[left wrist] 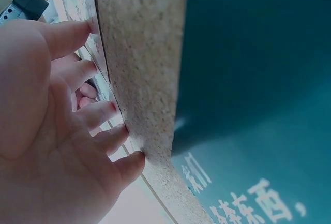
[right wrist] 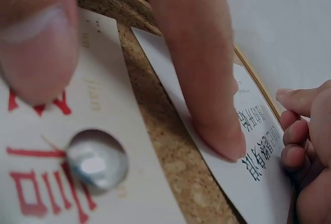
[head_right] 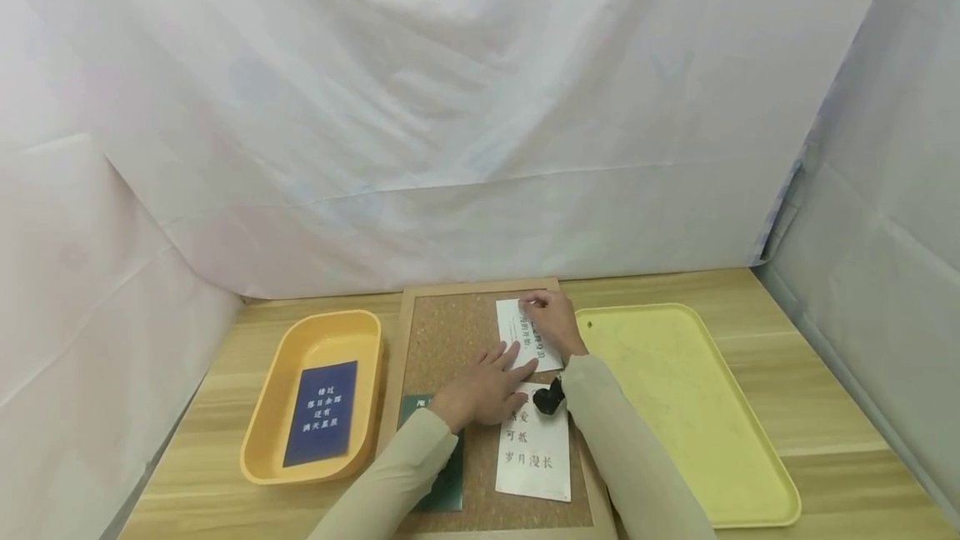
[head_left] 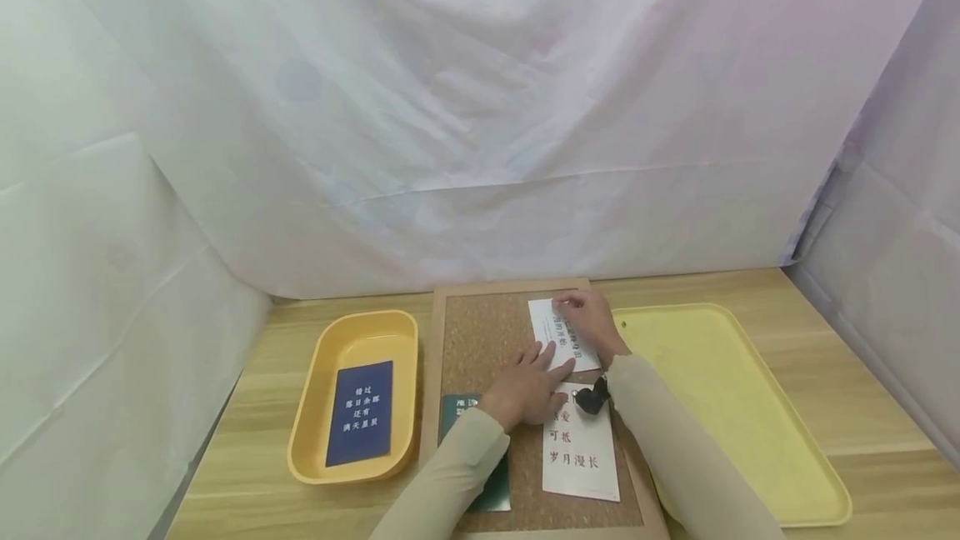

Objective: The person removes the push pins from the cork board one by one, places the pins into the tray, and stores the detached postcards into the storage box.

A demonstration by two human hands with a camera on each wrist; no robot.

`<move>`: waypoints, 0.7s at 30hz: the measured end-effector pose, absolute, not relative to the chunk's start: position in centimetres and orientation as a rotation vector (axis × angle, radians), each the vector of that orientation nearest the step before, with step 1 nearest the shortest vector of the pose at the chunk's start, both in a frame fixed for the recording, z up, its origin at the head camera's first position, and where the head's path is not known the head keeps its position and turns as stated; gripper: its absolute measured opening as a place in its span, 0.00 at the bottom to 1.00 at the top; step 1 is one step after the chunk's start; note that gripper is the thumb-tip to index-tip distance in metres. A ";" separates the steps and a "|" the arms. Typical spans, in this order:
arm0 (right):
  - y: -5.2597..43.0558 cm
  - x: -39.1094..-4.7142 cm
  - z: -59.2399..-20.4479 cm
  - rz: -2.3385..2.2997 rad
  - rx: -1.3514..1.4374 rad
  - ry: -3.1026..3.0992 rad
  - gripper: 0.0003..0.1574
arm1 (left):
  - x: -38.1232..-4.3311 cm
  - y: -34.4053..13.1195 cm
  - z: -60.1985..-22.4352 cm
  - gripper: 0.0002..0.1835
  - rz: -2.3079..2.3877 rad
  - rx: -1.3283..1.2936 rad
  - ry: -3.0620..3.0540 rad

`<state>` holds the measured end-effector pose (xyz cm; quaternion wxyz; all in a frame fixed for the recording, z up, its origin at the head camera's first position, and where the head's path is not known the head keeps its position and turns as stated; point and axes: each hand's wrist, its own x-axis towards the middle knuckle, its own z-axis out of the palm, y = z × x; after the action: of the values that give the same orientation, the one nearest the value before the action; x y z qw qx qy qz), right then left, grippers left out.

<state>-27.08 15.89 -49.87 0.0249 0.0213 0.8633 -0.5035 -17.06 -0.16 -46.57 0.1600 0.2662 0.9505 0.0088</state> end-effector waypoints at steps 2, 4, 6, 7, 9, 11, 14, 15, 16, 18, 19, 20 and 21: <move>15.9 -27.0 -50.0 -1.576 0.063 2.665 0.14 | -17.0 -0.1 -46.6 0.29 0.029 0.757 2.717; 15.9 -27.0 -50.0 -1.583 0.053 2.669 0.14 | -17.0 0.0 -46.6 0.29 0.034 0.753 2.717; 16.0 -27.0 -50.1 -1.590 0.038 2.668 0.14 | -17.1 0.0 -46.6 0.29 0.038 0.755 2.718; 16.1 -27.0 -50.2 -1.600 0.038 2.659 0.15 | -17.1 0.1 -46.6 0.29 0.034 0.757 2.719; 16.3 -27.0 -50.2 -1.614 0.039 2.642 0.15 | -17.1 0.1 -46.6 0.29 0.040 0.759 2.720; 16.6 -27.0 -50.3 -1.627 0.041 2.621 0.15 | -17.1 0.2 -46.6 0.29 0.038 0.764 2.721; 16.9 -27.1 -50.4 -1.626 0.035 2.616 0.15 | -17.2 0.3 -46.5 0.29 0.033 0.764 2.727; 17.0 -27.1 -50.4 -1.625 0.029 2.618 0.16 | -17.2 0.3 -46.5 0.29 0.029 0.765 2.729; 17.1 -27.1 -50.5 -1.627 0.020 2.619 0.16 | -17.2 0.3 -46.5 0.29 0.024 0.765 2.731; 17.3 -27.1 -50.5 -1.638 0.020 2.618 0.15 | -17.3 0.3 -46.5 0.29 0.023 0.765 2.734; 17.4 -27.1 -50.5 -1.639 0.017 2.618 0.16 | -17.3 0.3 -46.6 0.29 0.022 0.767 2.735; 17.4 -27.1 -50.5 -1.643 0.020 2.616 0.15 | -17.4 0.3 -46.6 0.29 0.023 0.767 2.735; 17.5 -27.1 -50.5 -1.645 0.019 2.623 0.15 | -17.4 0.3 -46.6 0.29 0.023 0.767 2.735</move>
<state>-27.07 17.51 -50.49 0.0228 0.0062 0.8469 -0.5312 -17.40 0.33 -46.64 0.1499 0.2671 0.9519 0.0081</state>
